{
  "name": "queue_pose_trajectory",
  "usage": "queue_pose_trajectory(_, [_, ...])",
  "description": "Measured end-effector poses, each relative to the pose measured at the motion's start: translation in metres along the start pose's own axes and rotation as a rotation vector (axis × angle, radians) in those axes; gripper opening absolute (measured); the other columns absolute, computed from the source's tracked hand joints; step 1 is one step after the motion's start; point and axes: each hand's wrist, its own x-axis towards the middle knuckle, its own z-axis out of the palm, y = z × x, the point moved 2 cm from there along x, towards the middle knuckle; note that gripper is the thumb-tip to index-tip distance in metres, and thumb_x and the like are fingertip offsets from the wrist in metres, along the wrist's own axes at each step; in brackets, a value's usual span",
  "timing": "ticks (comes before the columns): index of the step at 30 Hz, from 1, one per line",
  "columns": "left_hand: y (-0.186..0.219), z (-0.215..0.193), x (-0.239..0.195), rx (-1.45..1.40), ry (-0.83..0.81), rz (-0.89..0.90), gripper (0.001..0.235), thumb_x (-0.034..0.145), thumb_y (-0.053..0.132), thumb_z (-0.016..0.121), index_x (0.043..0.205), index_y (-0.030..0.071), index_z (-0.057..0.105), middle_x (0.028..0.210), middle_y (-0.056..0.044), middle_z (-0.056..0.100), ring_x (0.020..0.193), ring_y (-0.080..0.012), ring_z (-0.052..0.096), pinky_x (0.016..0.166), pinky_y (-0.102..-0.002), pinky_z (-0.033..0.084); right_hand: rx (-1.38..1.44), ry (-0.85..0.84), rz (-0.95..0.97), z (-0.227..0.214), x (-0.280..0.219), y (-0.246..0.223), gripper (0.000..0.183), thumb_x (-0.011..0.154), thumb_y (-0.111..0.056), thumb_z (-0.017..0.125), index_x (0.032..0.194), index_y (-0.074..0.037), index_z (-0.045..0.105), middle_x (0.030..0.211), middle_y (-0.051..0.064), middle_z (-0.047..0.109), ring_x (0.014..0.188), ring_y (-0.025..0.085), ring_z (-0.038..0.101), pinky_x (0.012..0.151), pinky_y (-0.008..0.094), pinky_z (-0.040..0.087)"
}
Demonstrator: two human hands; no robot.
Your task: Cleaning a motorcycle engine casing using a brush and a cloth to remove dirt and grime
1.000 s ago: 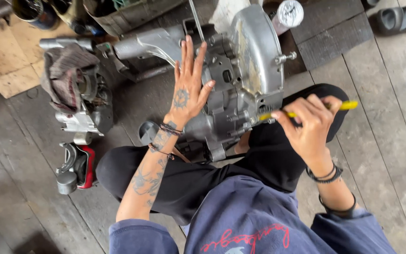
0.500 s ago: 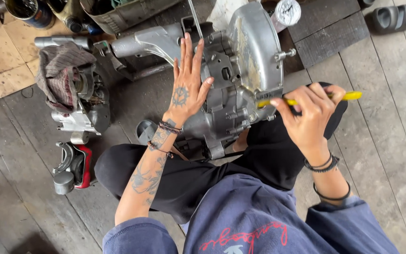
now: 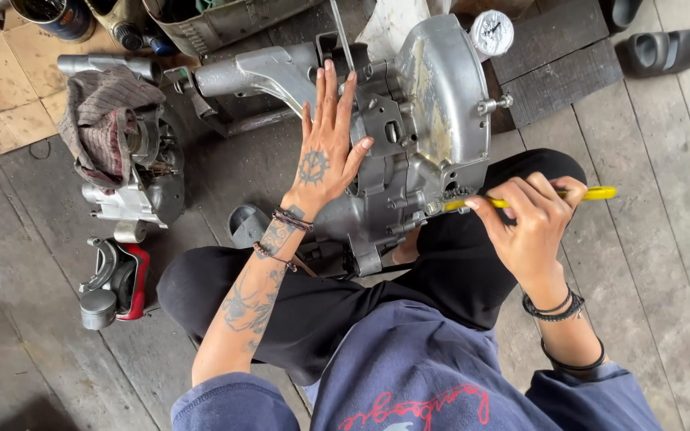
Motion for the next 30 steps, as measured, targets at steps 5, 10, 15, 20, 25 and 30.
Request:
queue_pose_trajectory(5, [0.0,0.001,0.0,0.021,-0.008,-0.001,0.075,0.112,0.063,0.029,0.169,0.018,0.014,0.177,-0.01,0.0,0.166,-0.0354,0.0,0.13,-0.074,0.013,0.011,0.081,0.015,0.001,0.008,0.001,0.041,0.098,-0.032,0.085,0.075,-0.008,0.061,0.066,0.001,0.052,0.067,0.022,0.043,0.094,0.042,0.03])
queue_pose_trajectory(10, [0.0,0.0,0.002,0.032,-0.006,0.005,0.075,0.111,0.062,0.03,0.169,0.016,0.016,0.176,-0.011,0.0,0.165,-0.0355,0.0,0.129,-0.074,0.013,0.007,0.051,0.033,0.006,-0.009,0.008,0.042,0.098,-0.035,0.082,0.071,-0.012,0.061,0.062,-0.001,0.049,0.065,0.019,0.042,0.093,0.041,0.028])
queue_pose_trajectory(15, [0.001,-0.002,0.002,0.036,-0.005,0.004,0.074,0.112,0.061,0.03,0.169,0.016,0.017,0.176,-0.011,0.0,0.165,-0.0362,0.0,0.131,-0.073,0.013,-0.015,0.039,0.043,0.003,-0.014,0.008,0.039,0.099,-0.029,0.085,0.074,-0.009,0.062,0.064,0.0,0.052,0.067,0.02,0.043,0.097,0.041,0.028])
queue_pose_trajectory(20, [0.001,-0.002,0.0,0.045,-0.014,-0.002,0.073,0.112,0.059,0.032,0.168,0.015,0.019,0.176,-0.011,0.001,0.165,-0.0364,0.001,0.13,-0.073,0.012,-0.013,0.063,0.047,0.005,-0.016,0.006,0.038,0.096,-0.031,0.088,0.074,-0.009,0.065,0.065,0.0,0.056,0.067,0.02,0.045,0.098,0.041,0.029])
queue_pose_trajectory(25, [0.0,-0.002,0.002,0.029,-0.002,0.004,0.073,0.112,0.06,0.032,0.168,0.016,0.019,0.176,-0.01,0.001,0.165,-0.0349,0.001,0.13,-0.074,0.014,-0.002,0.061,0.051,0.004,-0.013,0.004,0.038,0.097,-0.029,0.087,0.075,-0.009,0.063,0.065,0.0,0.053,0.066,0.021,0.042,0.097,0.041,0.029])
queue_pose_trajectory(30, [0.003,-0.003,0.001,0.041,-0.017,-0.012,0.074,0.111,0.06,0.033,0.168,0.015,0.02,0.175,-0.011,0.0,0.165,-0.0371,0.002,0.129,-0.074,0.013,0.016,0.052,0.044,0.004,-0.015,0.013,0.037,0.095,-0.03,0.087,0.074,-0.01,0.064,0.066,0.0,0.057,0.067,0.019,0.044,0.097,0.04,0.028])
